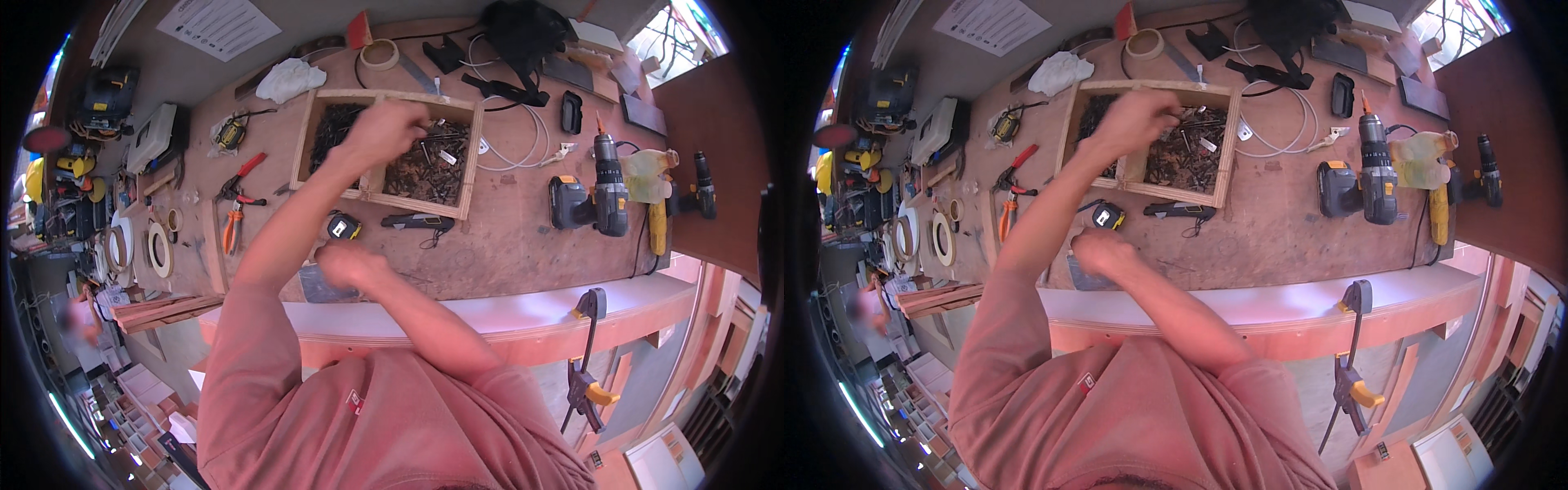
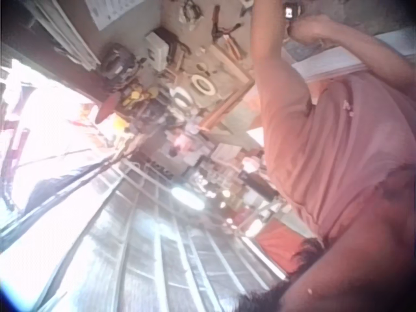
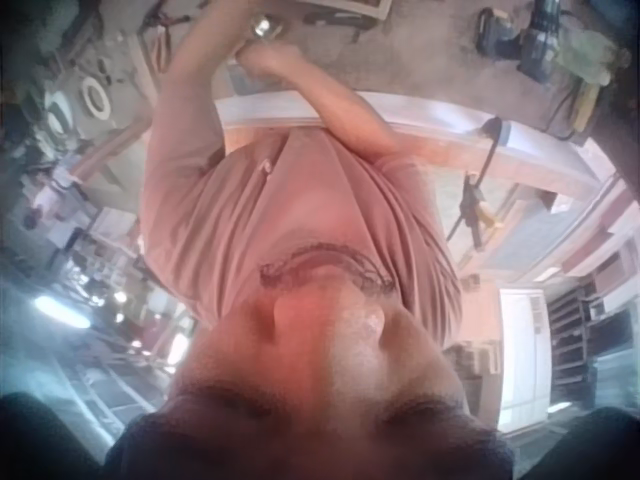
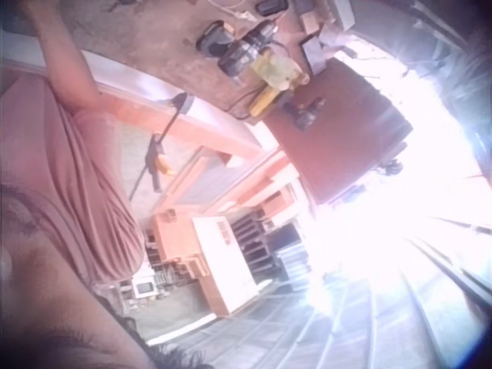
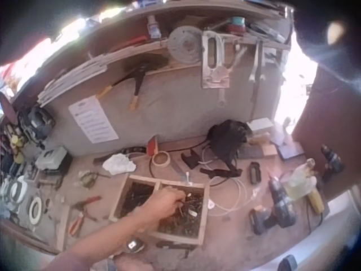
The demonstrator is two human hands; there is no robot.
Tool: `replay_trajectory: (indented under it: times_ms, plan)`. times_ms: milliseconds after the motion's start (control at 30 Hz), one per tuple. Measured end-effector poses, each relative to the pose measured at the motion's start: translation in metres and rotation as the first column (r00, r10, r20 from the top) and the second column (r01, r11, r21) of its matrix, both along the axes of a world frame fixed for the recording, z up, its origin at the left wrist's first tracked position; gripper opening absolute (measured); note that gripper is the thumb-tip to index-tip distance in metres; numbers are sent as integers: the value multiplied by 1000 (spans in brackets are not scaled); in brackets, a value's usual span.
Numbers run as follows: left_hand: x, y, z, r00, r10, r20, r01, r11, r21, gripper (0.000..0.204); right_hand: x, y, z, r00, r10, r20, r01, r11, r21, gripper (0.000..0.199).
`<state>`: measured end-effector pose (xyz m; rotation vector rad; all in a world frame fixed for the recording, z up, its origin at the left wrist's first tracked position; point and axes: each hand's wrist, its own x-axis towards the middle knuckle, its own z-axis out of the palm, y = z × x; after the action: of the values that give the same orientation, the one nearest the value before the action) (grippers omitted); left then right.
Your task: The person selects screws from a compartmentalized box, places them on a clamped wooden plank, and uses a cordless drill to drive the screws into the wood. The task involves sorting fasteners, positioning them, and drilling to secure the plank.
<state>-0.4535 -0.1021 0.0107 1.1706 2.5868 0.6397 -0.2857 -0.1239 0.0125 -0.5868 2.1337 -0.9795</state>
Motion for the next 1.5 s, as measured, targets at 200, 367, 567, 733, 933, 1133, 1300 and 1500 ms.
replay_trajectory:
  times_ms: [200,367,567,733,933,1133,1300,1500]
  plan:
    - [22,-119,71,850,434,299,-490,860,143,25,-21,-1,-4,737,-676,2,643,701,-310,22]
    - [74,-168,79,669,540,512,-675,729,113,31,-39,-1,2,365,-830,422,840,98,-533,34]
    - [103,-132,82,584,579,570,-732,679,60,36,-40,-9,-13,357,-726,588,861,11,-509,39]
    - [87,-133,84,670,556,492,-641,767,5,31,-41,-2,-5,388,-799,459,837,97,-539,38]
    - [39,-130,86,787,467,404,-499,866,-28,19,-45,-1,-6,86,-900,427,787,-202,-583,29]
    - [-5,-79,31,997,-73,-32,68,988,-137,16,-39,6,13,74,-640,765,722,-495,-484,21]
    - [-5,-32,-10,846,-481,-229,413,864,-288,13,-42,19,8,62,-675,735,615,-554,-560,16]
    - [15,-8,-42,778,-615,-129,398,641,-656,12,-36,31,26,31,-927,375,566,-292,-771,15]
